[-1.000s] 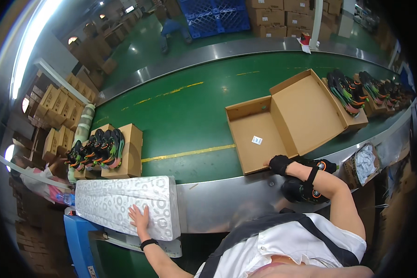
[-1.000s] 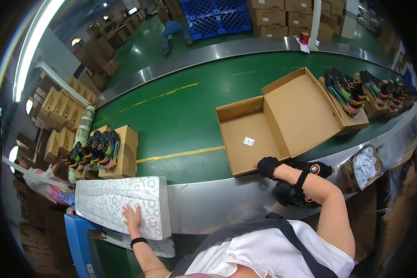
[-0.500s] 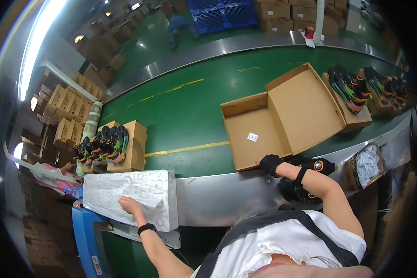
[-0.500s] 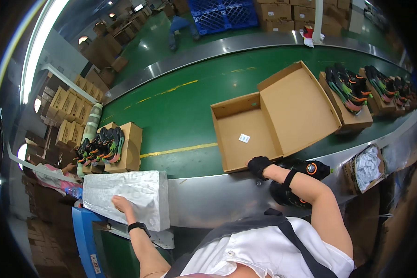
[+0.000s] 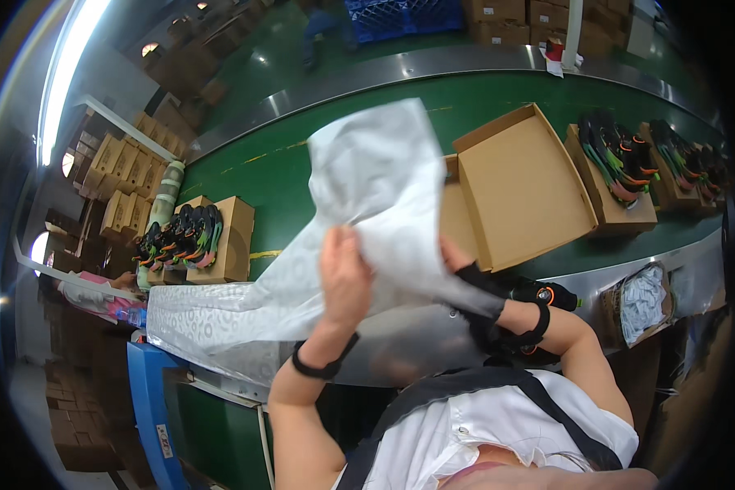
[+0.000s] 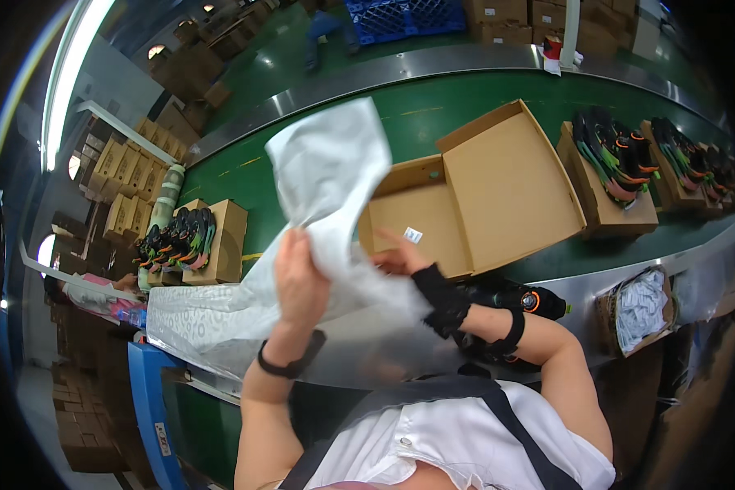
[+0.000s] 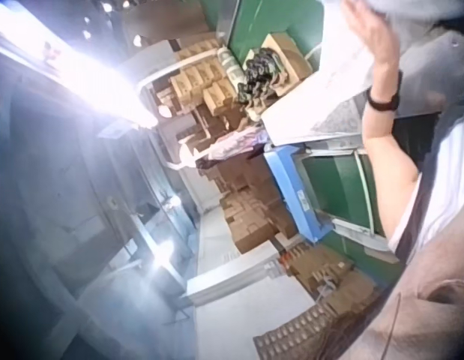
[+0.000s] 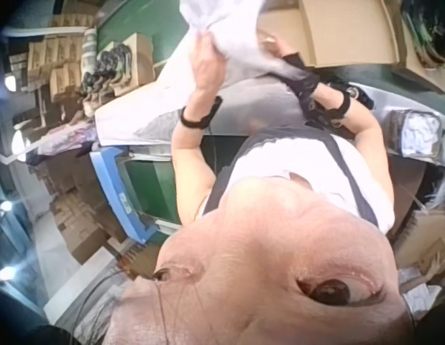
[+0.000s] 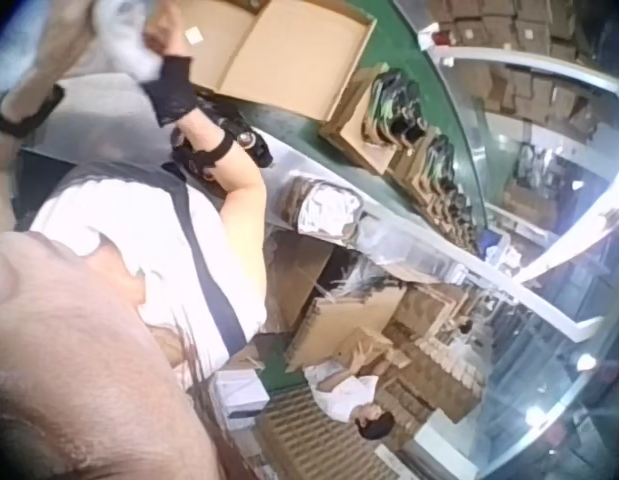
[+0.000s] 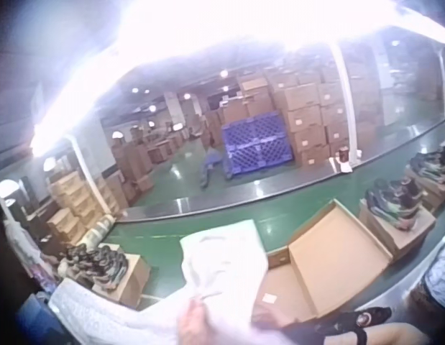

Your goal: Packing athletic shoes into boxes with tissue paper on a factory conveyor belt.

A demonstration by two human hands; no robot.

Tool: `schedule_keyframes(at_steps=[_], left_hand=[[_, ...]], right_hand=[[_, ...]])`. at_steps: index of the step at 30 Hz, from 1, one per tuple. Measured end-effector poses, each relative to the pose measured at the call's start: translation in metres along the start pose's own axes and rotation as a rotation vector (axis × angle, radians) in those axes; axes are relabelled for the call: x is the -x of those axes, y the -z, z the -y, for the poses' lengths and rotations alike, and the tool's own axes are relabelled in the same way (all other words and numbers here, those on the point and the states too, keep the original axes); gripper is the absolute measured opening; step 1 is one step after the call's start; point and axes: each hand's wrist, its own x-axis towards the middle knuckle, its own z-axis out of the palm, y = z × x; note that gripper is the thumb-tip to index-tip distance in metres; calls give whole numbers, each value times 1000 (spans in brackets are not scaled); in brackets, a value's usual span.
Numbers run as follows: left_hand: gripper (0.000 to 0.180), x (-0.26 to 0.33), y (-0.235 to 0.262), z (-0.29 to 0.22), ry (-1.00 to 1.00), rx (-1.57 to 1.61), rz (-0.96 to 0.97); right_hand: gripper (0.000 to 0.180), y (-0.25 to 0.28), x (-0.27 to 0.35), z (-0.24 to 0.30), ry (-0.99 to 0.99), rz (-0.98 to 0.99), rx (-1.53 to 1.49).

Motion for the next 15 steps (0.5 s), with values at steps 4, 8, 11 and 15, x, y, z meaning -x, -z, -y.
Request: schedule_keyframes(at_steps=[4, 8, 11, 15], left_hand=[[26, -21, -64, 7, 68, 317, 118], [40, -29, -96, 25, -483, -540, 177], [47, -19, -93, 57, 21, -735, 703], [51, 11, -72, 135, -32, -1083, 682]], right_hand=[[31, 39, -11, 56, 35, -431, -44], [21, 165, 1, 45, 295, -814, 316], [18, 247, 30, 56, 424, -1039, 288], [26, 297, 69, 65, 411, -1377, 795]])
